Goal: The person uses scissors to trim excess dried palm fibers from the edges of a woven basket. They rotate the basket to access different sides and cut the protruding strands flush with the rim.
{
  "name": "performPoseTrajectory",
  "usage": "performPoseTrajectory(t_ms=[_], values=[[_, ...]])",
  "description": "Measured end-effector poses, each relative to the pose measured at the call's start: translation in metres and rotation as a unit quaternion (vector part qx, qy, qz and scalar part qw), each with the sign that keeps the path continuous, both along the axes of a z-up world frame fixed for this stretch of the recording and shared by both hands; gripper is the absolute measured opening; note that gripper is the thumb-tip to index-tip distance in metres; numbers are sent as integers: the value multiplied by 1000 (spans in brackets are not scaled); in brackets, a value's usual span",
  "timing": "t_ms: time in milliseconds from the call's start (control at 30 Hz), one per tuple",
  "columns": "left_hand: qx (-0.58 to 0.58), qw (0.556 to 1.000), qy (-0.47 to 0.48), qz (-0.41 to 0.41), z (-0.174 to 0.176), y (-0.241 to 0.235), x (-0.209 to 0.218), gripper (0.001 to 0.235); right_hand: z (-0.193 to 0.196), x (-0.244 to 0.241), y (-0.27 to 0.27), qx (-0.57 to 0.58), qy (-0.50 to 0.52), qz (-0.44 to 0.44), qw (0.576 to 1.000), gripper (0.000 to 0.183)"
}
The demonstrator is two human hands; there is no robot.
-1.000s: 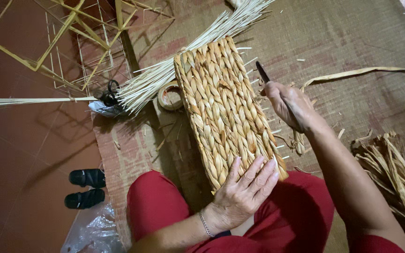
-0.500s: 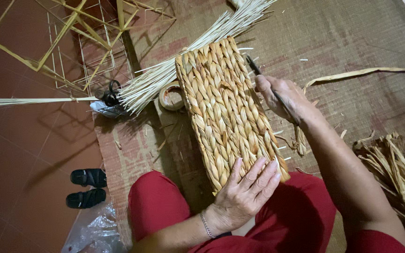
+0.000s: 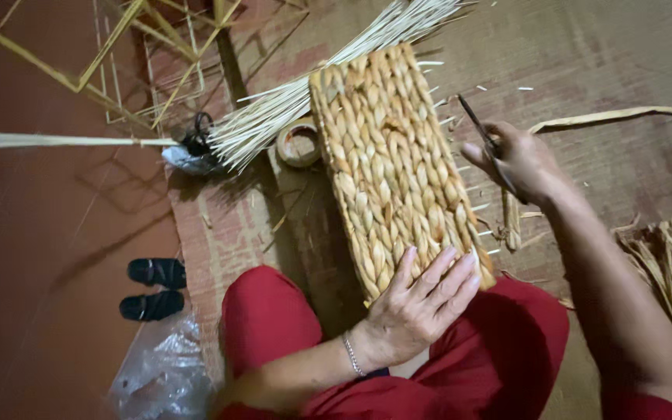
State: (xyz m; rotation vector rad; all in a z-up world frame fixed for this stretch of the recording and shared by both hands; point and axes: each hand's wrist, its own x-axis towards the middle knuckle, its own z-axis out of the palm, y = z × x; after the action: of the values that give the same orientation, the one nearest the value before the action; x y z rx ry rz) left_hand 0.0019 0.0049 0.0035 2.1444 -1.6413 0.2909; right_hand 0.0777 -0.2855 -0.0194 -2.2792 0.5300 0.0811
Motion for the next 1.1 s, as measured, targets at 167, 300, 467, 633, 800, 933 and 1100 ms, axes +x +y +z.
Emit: performPoseTrajectory(t_ms=[167,300,467,633,800,933,1100], values=[[-137,987,83,-20,-2,6,-1,32,-12,-38,-20,15,98,-46,994,84],[-257,966,31,10,-2,28,24,18,-17,-63,-35,-63,-36,49,996,65],[-230,944,195,137,9,55,83,20,15,-105,-21,-114,-143,82,980,74],[-143,974,144,99,0,35,114,39,59,-130,29,-221,-12,176,959,67],[-121,974,166,92,-7,20,127,15,93,-118,85,-405,50,257,876,79],[-124,972,180,81,-4,29,127,10,98,-102,105,-363,40,268,892,80],[-142,967,200,71,0,30,125,9,86,-91,112,-375,3,297,878,81]])
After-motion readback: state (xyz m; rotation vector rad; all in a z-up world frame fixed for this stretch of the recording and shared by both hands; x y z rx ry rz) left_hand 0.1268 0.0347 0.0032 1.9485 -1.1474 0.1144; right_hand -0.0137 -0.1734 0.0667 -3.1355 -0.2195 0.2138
